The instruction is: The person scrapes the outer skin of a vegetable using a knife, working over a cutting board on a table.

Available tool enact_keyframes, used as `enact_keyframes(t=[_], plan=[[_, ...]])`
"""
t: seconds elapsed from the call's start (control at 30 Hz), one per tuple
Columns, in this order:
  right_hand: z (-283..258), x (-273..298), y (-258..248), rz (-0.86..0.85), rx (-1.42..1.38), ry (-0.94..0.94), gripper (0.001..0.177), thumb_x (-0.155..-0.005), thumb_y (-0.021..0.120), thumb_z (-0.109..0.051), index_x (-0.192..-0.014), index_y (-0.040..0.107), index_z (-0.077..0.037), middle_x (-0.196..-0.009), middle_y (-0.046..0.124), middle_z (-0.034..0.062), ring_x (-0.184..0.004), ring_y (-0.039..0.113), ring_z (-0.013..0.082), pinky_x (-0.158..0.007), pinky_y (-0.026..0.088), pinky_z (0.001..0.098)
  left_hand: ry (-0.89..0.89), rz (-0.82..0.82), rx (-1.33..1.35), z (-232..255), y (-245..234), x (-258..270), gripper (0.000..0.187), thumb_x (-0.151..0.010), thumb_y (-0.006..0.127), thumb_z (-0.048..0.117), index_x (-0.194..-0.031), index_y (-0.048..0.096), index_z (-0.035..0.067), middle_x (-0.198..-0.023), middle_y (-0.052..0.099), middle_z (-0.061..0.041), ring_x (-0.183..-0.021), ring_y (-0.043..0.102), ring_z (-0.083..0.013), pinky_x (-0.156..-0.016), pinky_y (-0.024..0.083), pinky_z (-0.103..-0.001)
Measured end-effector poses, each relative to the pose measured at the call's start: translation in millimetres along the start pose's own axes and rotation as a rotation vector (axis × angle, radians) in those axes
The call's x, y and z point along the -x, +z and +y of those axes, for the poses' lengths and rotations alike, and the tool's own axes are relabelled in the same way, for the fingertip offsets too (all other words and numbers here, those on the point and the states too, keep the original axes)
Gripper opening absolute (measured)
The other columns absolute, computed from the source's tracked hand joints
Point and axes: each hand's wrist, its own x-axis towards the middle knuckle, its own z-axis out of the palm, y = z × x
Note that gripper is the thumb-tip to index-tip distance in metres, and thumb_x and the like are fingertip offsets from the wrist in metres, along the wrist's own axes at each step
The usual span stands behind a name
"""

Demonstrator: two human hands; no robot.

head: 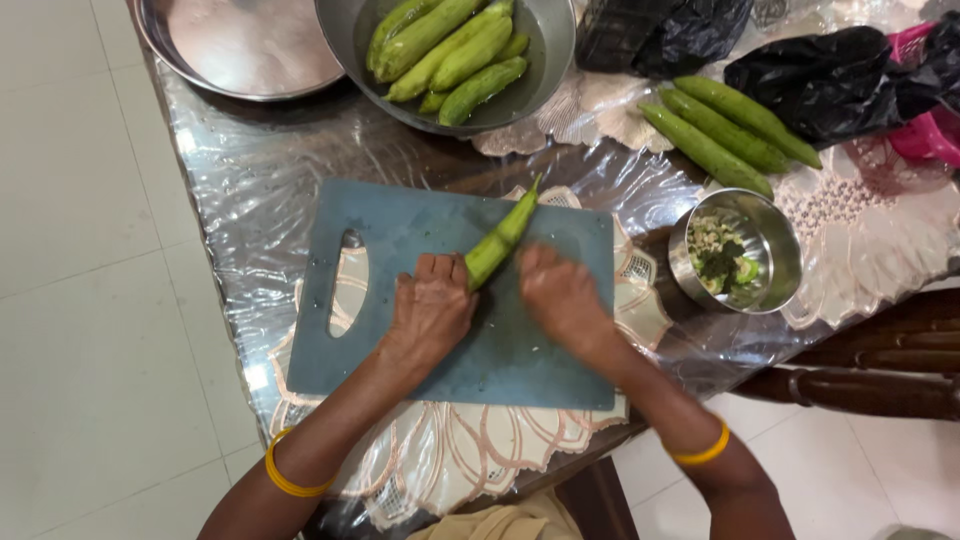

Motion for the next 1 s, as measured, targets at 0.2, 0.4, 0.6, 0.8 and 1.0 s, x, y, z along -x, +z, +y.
enact_keyframes(t=[0.2, 0.4, 0.6, 0.8, 1.0], plan=[[37.6, -19.7, 8.7, 0.118, -0.075, 0.059, 0.009, -0.096, 0.059, -0.006, -0.094, 0.060, 0.002, -0.080, 0.066, 0.0187, -0.058, 0.070, 0.0332, -0.050, 0.059, 0.0410, -0.010, -0.008, 0.006, 3.2, 2.0, -0.7, 0.059, -0.079, 0.077, 0.040, -0.116, 0.067, -0.005, -0.097, 0.067, -0.010, -0.092, 0.063, -0.0240, -0.067, 0.055, -0.046], [-32.8, 16.5, 2.9, 0.129, -0.056, -0.065, 0.014, -0.098, 0.062, -0.011, -0.093, 0.063, 0.002, -0.076, 0.066, 0.0170, -0.053, 0.071, 0.0296, -0.043, 0.057, 0.0407, -0.029, -0.063, 0.049, -1.5, 4.3, 0.0, 0.045, -0.085, 0.076, 0.039, -0.107, 0.069, 0.001, -0.094, 0.066, -0.009, -0.093, 0.063, -0.0250, -0.069, 0.054, -0.045], [50.3, -18.8, 14.8, 0.062, -0.056, 0.092, 0.011, -0.089, 0.058, -0.003, -0.096, 0.063, 0.004, -0.090, 0.069, 0.0227, -0.065, 0.072, 0.0367, -0.052, 0.059, 0.0416, 0.029, 0.036, 0.003, 4.6, -3.5, 0.9, 0.060, -0.078, 0.078, 0.037, -0.118, 0.066, -0.006, -0.095, 0.066, -0.011, -0.092, 0.064, -0.0248, -0.064, 0.054, -0.044], [46.5, -15.0, 21.0, 0.088, -0.137, 0.110, 0.010, -0.092, 0.055, -0.006, -0.094, 0.062, 0.001, -0.088, 0.069, 0.0237, -0.068, 0.071, 0.0406, -0.062, 0.059, 0.0481, -0.095, -0.155, 0.320, -6.2, -35.6, -2.6, 0.076, -0.066, 0.089, 0.038, -0.122, 0.062, -0.006, -0.107, 0.067, -0.018, -0.100, 0.064, -0.0368, -0.073, 0.056, -0.050], [26.1, -3.5, 3.8, 0.125, -0.202, 0.212, 0.023, -0.105, 0.055, -0.017, -0.090, 0.061, -0.001, -0.082, 0.069, 0.0216, -0.063, 0.069, 0.0407, -0.056, 0.056, 0.0496, -0.142, -0.280, 0.361, -20.0, -44.1, -4.5, 0.051, -0.071, 0.088, 0.030, -0.106, 0.069, -0.002, -0.104, 0.069, -0.020, -0.099, 0.068, -0.0388, -0.079, 0.057, -0.051]])
